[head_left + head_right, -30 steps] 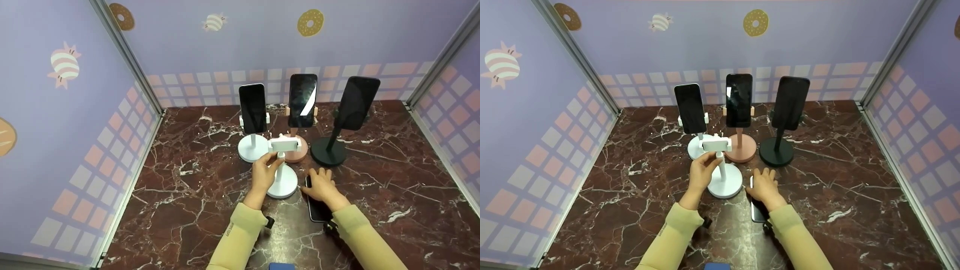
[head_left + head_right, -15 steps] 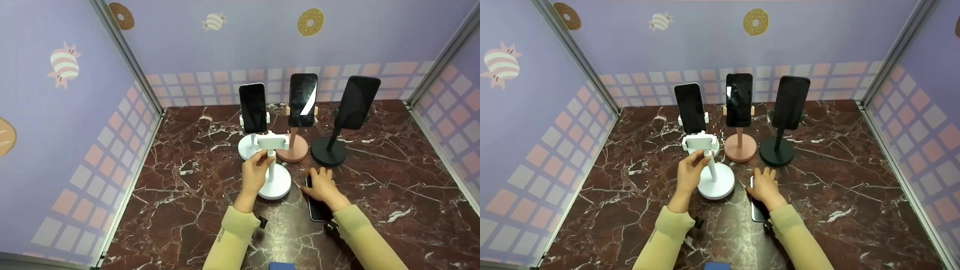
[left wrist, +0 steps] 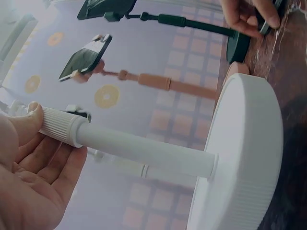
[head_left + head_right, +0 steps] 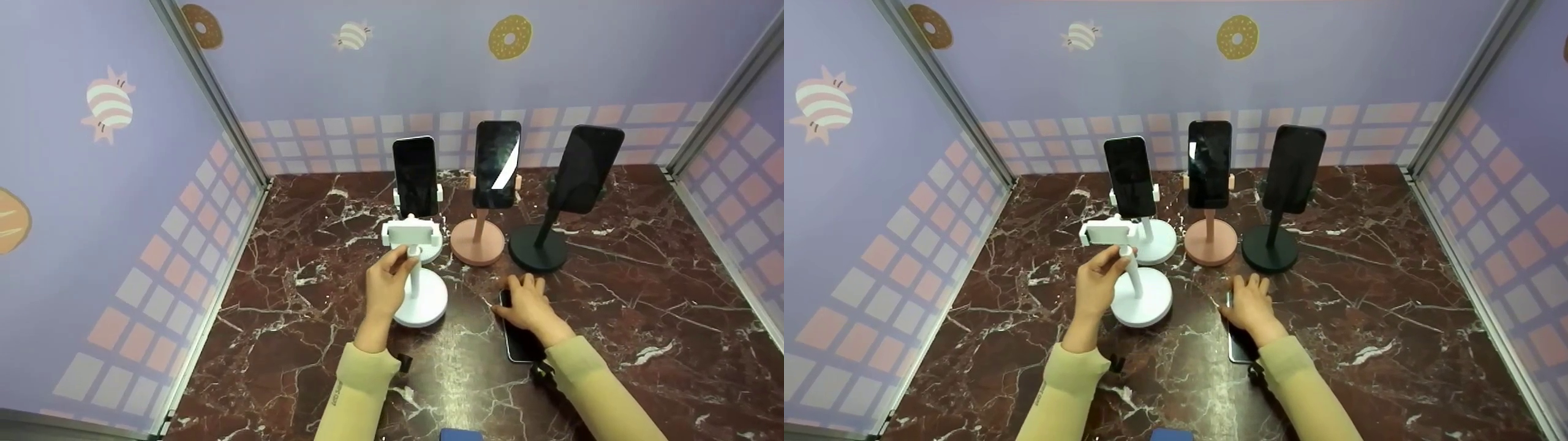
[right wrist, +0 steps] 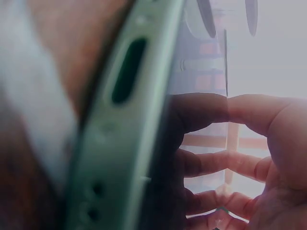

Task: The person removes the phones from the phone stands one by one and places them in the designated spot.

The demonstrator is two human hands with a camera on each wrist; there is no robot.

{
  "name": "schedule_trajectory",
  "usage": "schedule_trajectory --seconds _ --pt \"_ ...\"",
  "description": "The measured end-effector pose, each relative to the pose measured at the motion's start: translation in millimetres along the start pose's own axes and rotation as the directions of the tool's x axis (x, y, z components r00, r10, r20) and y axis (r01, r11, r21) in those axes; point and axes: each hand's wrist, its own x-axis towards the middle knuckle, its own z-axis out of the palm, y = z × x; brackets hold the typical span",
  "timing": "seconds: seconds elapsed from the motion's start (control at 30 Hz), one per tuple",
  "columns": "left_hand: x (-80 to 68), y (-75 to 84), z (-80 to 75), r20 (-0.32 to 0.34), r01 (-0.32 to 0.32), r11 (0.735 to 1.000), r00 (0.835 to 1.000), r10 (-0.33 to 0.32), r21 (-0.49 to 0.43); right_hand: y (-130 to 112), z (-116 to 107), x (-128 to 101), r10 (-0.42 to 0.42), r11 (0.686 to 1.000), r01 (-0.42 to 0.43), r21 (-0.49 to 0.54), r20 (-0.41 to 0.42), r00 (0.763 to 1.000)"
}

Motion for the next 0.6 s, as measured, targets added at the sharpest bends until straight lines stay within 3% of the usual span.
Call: schedule_trajectory --seconds 0.3,0.6 --pt "11.0 -7.6 -25.4 -0.052 0.01 0.997 0.999 -0.006 0.075 1 0 0 -0.003 1.0 0.003 -0.002 0.001 1.0" --pt "35.3 -21.4 -48.0 -0.103 0.042 0.994 0.994 -0.031 0.105 -2 1 -2 -0.016 1.0 0.016 0.005 -0.001 1.0"
